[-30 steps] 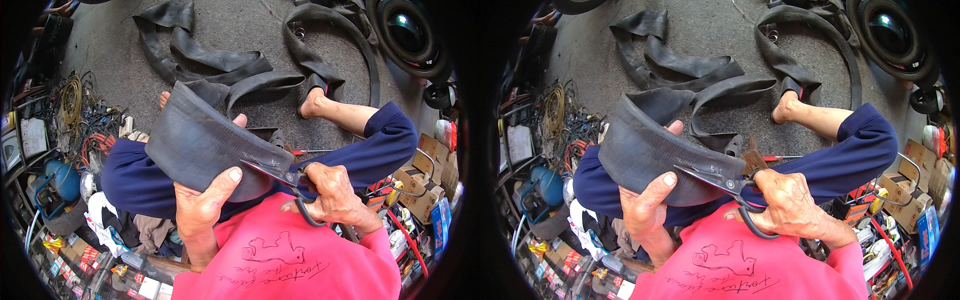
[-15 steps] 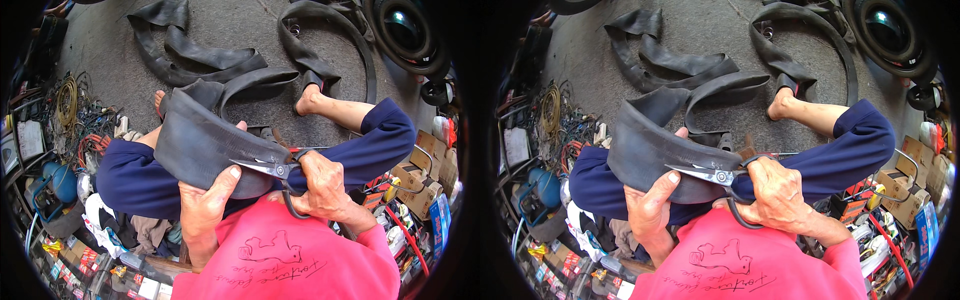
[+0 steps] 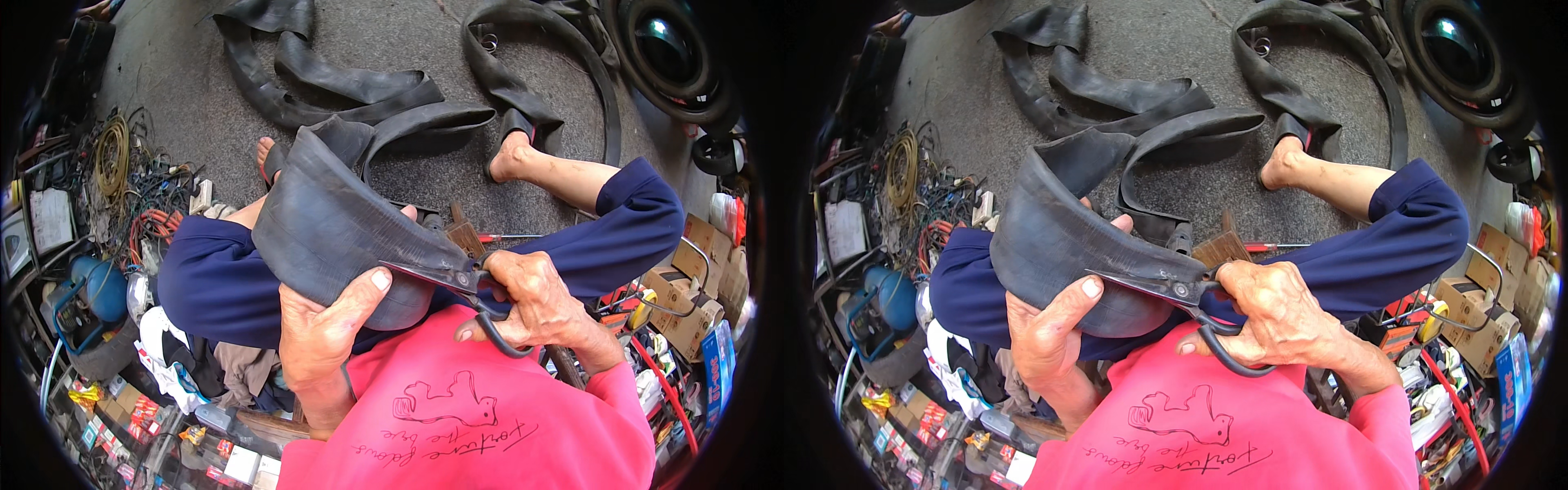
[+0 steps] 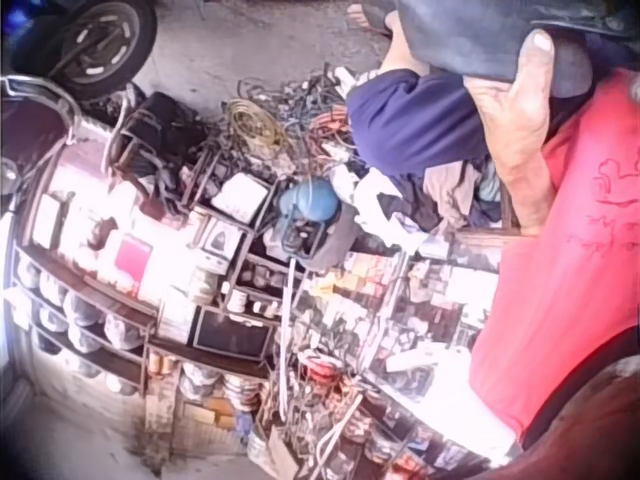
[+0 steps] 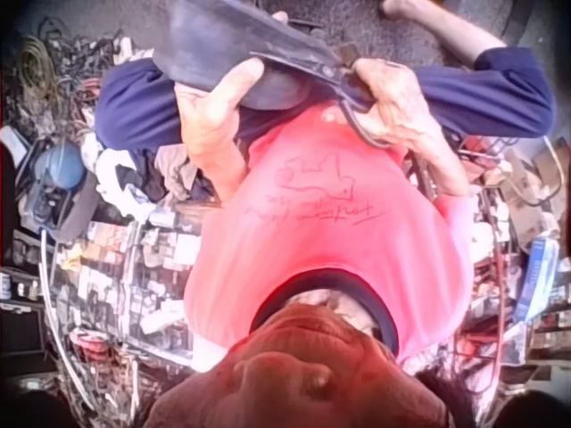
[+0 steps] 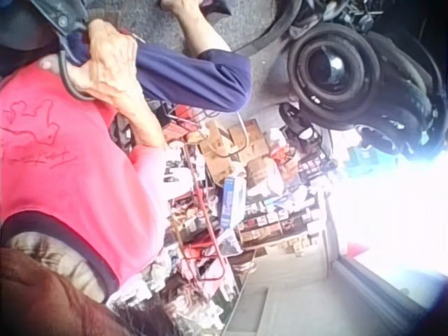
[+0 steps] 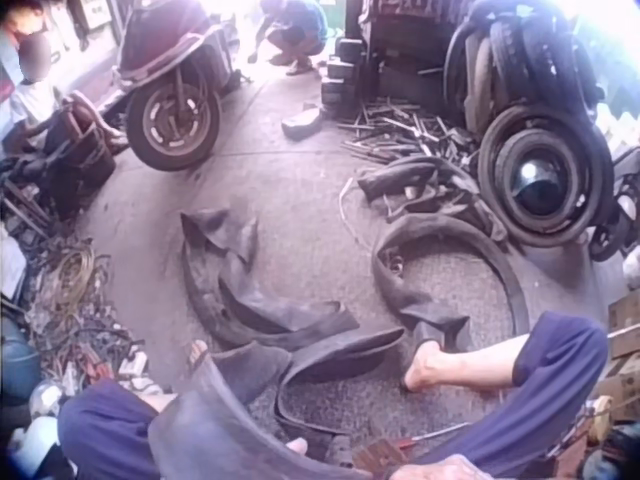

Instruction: The person sits on the floor and uses large scissors to cut a long strip from a black rubber inner tube. They hold the tube with one hand and cut along its length with the other, producing a continuous strip.

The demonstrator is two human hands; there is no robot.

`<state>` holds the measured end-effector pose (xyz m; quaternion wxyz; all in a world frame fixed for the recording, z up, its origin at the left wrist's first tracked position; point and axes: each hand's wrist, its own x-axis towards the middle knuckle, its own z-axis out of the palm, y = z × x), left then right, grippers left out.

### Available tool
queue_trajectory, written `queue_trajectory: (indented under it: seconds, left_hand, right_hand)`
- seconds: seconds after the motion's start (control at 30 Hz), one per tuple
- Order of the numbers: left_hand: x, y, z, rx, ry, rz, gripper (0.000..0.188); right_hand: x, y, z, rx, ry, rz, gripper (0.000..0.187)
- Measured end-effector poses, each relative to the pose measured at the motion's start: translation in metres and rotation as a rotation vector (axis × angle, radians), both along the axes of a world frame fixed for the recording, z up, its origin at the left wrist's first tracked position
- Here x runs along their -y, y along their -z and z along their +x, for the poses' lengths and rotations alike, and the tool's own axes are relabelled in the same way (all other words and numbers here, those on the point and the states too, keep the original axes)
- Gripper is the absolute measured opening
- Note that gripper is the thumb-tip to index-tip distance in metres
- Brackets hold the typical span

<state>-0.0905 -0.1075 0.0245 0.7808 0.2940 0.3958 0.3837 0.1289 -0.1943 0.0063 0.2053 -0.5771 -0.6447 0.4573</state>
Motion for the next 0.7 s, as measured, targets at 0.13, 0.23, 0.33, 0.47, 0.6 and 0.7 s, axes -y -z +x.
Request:
queue_trajectory:
  seconds: [0.13,0.23,0.33,0.47,0.6,0.7]
  left_hand:
    - [-0.001,-0.003,0.002,-0.031,-0.012,0.004,0.059]
    - [0.001,-0.002,0.002,-0.027,-0.012,0.008,0.06]
    - [0.002,-0.004,0.003,-0.052,-0.014,-0.008,0.06]
    - [0.003,-0.004,0.004,-0.073,-0.006,-0.014,0.061]
    - [0.008,-0.001,0.005,-0.104,0.008,0.07,0.061]
    - [0.01,0.0,0.007,-0.085,-0.007,0.094,0.061]
  right_hand:
    - [0.008,0.003,-0.004,-0.006,0.036,-0.022,0.066]
    - [0.007,-0.002,-0.006,-0.015,0.01,-0.078,0.065]
    - [0.008,-0.002,-0.008,-0.021,0.03,-0.075,0.065]
    - [0.01,-0.006,-0.007,-0.004,0.023,-0.141,0.063]
    - [0.012,-0.008,-0.007,-0.035,0.052,-0.125,0.061]
    - [0.01,-0.011,-0.009,-0.024,0.044,-0.107,0.061]
